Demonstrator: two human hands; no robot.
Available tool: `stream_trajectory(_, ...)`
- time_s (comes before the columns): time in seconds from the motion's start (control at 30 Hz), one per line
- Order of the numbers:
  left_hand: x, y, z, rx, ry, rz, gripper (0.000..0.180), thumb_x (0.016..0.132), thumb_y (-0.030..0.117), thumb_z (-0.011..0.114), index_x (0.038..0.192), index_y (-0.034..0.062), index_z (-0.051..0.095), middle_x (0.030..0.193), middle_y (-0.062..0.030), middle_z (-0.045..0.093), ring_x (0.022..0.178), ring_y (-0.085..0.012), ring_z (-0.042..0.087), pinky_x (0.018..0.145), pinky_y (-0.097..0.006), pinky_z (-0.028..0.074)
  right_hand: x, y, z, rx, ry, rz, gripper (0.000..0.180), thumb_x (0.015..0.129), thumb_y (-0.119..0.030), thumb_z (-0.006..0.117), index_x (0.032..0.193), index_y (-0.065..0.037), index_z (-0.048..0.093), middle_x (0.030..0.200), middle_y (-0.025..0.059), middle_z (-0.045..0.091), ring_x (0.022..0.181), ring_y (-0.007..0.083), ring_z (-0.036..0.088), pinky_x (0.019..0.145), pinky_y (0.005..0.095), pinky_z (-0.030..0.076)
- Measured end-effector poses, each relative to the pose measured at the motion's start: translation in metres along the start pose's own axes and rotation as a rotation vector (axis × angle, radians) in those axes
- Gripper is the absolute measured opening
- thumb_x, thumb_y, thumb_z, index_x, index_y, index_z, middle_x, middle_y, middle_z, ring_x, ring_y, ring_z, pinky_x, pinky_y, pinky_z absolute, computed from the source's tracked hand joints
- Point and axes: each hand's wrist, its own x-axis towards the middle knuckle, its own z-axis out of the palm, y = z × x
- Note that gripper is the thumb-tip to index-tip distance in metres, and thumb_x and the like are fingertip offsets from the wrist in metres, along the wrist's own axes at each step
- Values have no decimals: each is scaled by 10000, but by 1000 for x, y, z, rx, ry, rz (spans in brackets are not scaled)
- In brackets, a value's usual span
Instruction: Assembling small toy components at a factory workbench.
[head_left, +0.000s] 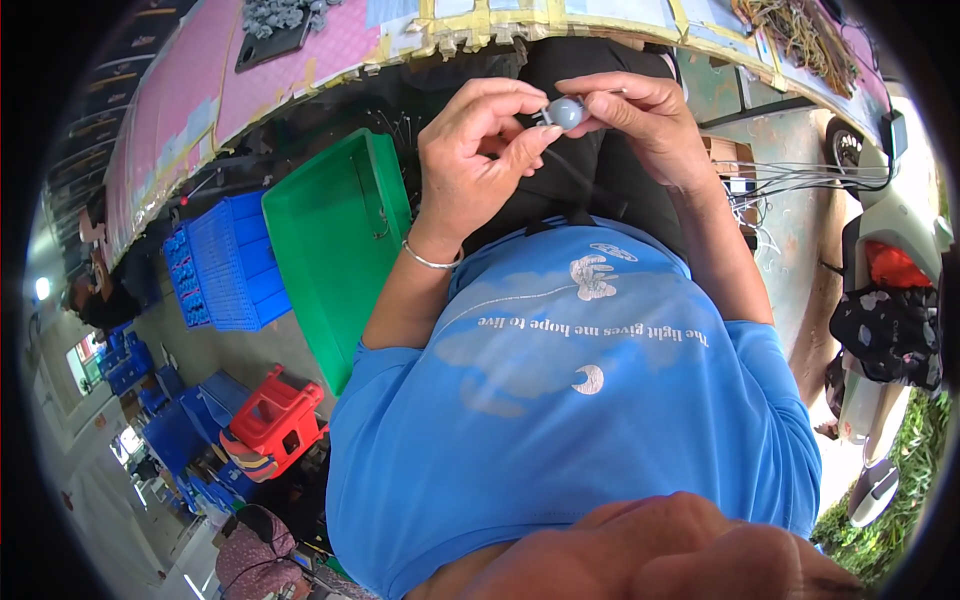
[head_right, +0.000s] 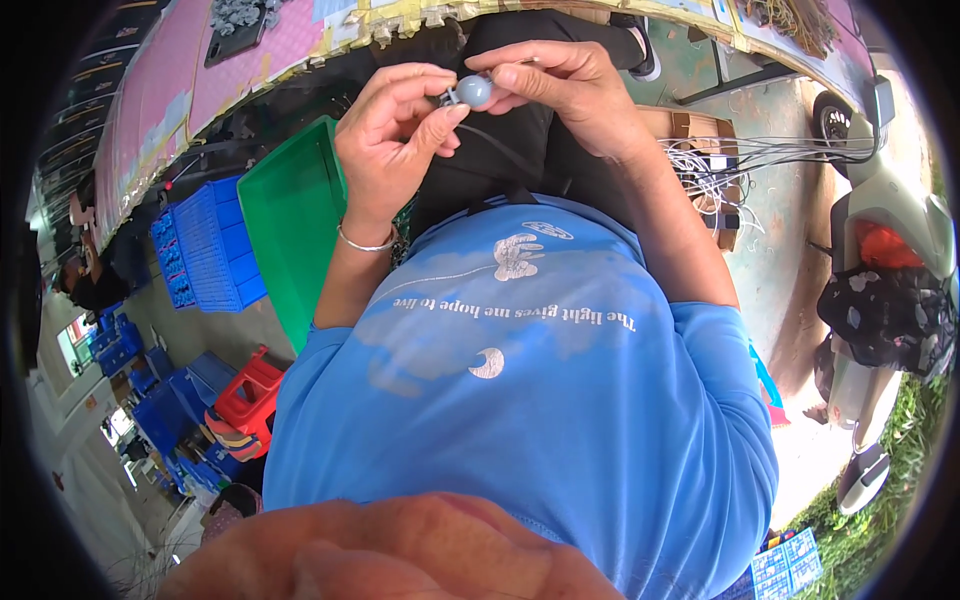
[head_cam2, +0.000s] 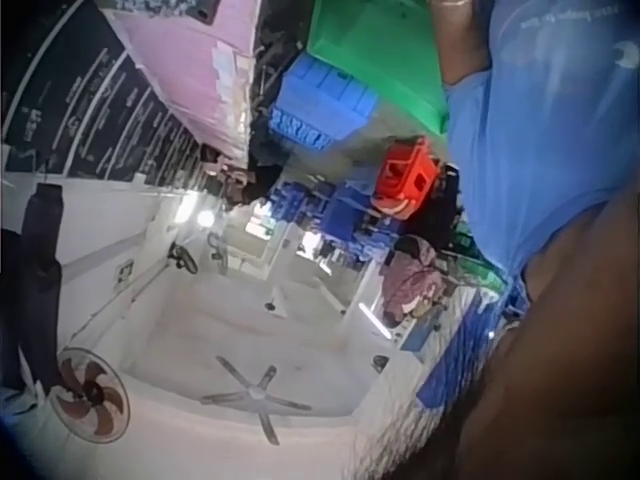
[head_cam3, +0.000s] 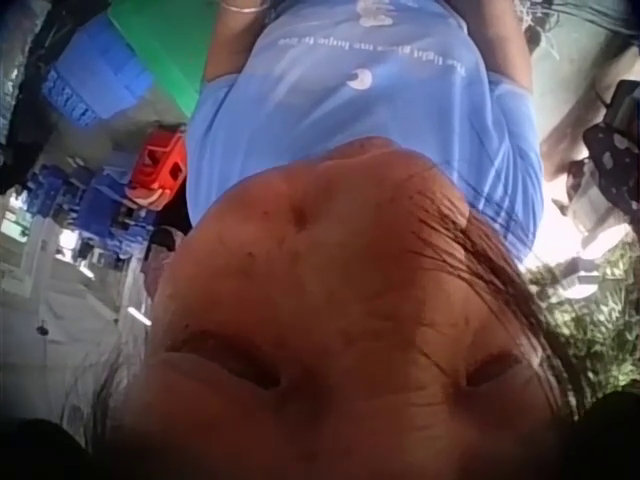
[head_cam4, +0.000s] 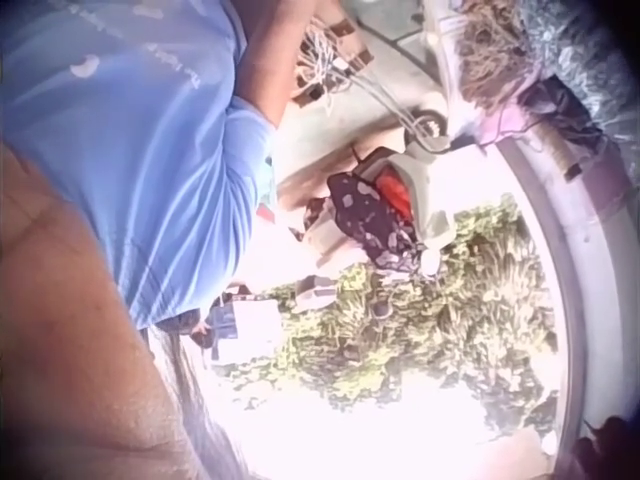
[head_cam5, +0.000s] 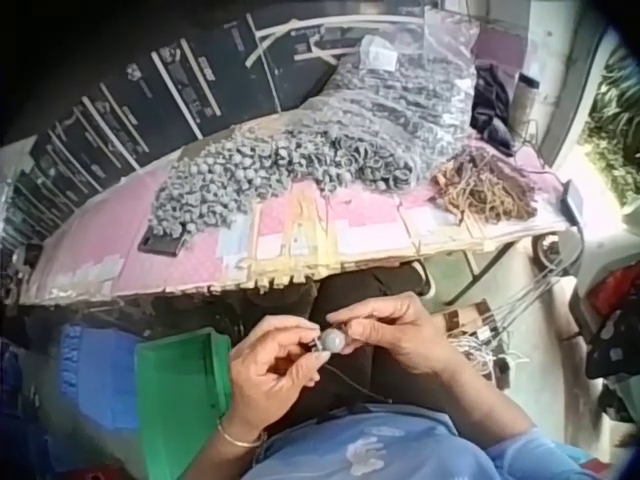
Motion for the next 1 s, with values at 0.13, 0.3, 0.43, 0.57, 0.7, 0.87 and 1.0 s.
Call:
stream_trajectory(0.13, -19, 12, -41, 199, 151, -99, 199, 798, -83, 733, 980, -41, 664, 1017, -97, 652, 674, -109, 665, 538, -209, 551, 5, 3, 7, -18, -13, 130, 319, 940, -128, 647, 1221, 22, 634, 1034, 168, 718, 906, 211, 709, 821, 310, 560)
stream_trajectory(0.3, -66, 36, -146, 495, 379, -451, 229, 798, -2, 763, 1010, -27, 680, 1025, -85, 671, 739, -114, 673, 581, -238, 568, 2, 25, -10, 32, 45, 241, 273, 946, -115, 634, 1182, 22, 654, 999, 142, 723, 874, 193, 706, 800, 300, 567)
stream_trajectory(0.43, -101, 27, -207, 1154, 285, -342, 313, 801, 134, 799, 1072, 16, 695, 1053, -87, 696, 870, -142, 685, 670, -276, 581, 4, 37, -18, 87, 41, 331, 253, 949, -121, 633, 1162, 12, 664, 990, 120, 725, 860, 171, 704, 790, 294, 568)
stream_trajectory(0.57, -32, 9, -162, 597, 447, -525, 337, 840, 170, 764, 1129, 19, 681, 1050, -98, 707, 923, -166, 691, 704, -276, 576, 9, 45, -21, 100, 28, 368, 241, 948, -121, 633, 1148, 10, 668, 982, 113, 726, 851, 164, 702, 787, 292, 568)
stream_trajectory(0.7, 72, -61, -138, 394, 376, -402, 316, 862, 209, 739, 1108, 17, 691, 961, -107, 730, 771, -180, 713, 685, -275, 568, 5, 36, -26, 52, 85, 363, 232, 950, -107, 627, 1141, 18, 667, 979, 128, 723, 849, 181, 702, 782, 293, 567)
stream_trajectory(0.87, 163, -110, -115, 1140, 161, 5, 316, 806, 359, 737, 1011, 119, 748, 817, -117, 728, 723, -262, 703, 699, -354, 544, -2, 9, -52, -56, 213, 289, 214, 945, -76, 630, 1118, 42, 671, 947, 115, 723, 840, 157, 698, 779, 279, 562)
stream_trajectory(1.0, 180, -100, -97, 1270, -22, 45, 236, 793, 205, 658, 980, 73, 715, 898, -166, 707, 796, -353, 677, 748, -440, 531, -6, -27, -79, -408, 538, 42, 211, 936, -66, 643, 1116, 38, 681, 912, 78, 718, 820, 118, 675, 760, 255, 548)
